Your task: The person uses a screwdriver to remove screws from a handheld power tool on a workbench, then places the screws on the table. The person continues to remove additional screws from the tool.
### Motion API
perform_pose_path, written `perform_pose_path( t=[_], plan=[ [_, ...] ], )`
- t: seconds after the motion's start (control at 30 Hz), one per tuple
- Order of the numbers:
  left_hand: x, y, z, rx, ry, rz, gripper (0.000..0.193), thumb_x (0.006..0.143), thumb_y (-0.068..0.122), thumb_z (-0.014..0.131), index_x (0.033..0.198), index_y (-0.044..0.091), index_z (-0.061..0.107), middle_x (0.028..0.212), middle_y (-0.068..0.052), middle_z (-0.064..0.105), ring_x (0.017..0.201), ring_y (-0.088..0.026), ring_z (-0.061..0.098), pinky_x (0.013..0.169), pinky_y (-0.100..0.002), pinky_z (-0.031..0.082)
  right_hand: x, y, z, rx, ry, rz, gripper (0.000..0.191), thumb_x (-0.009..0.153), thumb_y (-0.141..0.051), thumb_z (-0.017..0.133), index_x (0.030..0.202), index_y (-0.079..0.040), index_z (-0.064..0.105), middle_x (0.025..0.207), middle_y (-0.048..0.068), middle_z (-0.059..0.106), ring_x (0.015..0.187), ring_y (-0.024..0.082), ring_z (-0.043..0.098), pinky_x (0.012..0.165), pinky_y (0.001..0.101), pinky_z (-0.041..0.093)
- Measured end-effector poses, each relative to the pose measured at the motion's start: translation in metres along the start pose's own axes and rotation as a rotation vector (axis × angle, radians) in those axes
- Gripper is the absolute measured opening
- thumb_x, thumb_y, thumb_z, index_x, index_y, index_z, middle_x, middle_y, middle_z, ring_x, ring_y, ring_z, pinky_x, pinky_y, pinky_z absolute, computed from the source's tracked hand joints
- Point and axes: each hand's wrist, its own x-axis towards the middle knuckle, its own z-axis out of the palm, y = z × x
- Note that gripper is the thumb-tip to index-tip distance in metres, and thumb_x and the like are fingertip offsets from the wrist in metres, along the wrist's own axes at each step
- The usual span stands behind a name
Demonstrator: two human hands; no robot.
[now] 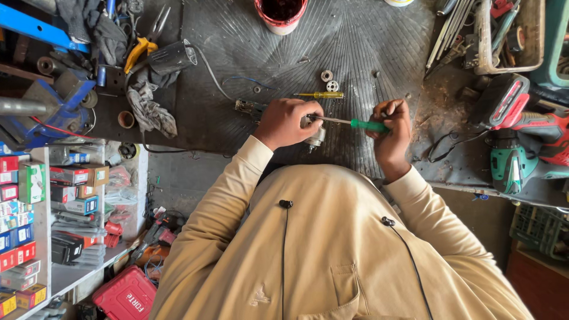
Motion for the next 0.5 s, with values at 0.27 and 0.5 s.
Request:
perform_pose_path(
  t=[0.27,0.5],
  plan=[
    [0.001,-0.009,-0.004,-0.039,-0.002,-0.017,0.020,0.083,0.022,0.077,0.096,0.013,0.064,0.090,-0.005,0.074,0.075,-0.029,0.071,0.066,-0.042,0.054,-0.011,0.014,0.031,0.744,0.546,0.189,0.013,0.092,-0.009,0.055,0.101,-0.002,0.051,0.100,0.013,0.058,0.098,0.027,0.054,0.101,0.0414,0.045],
    [0.000,-0.028,-0.028,-0.082,-0.136,0.161,0.049,0.077,0.033,0.085,0.113,0.012,0.060,0.104,-0.008,0.073,0.093,-0.033,0.072,0.080,-0.044,0.056,-0.001,0.025,0.062,0.848,0.409,-0.071,0.019,0.095,-0.019,0.050,0.085,-0.003,0.054,0.092,0.015,0.058,0.091,0.030,0.054,0.098,0.0471,0.045]
  ],
)
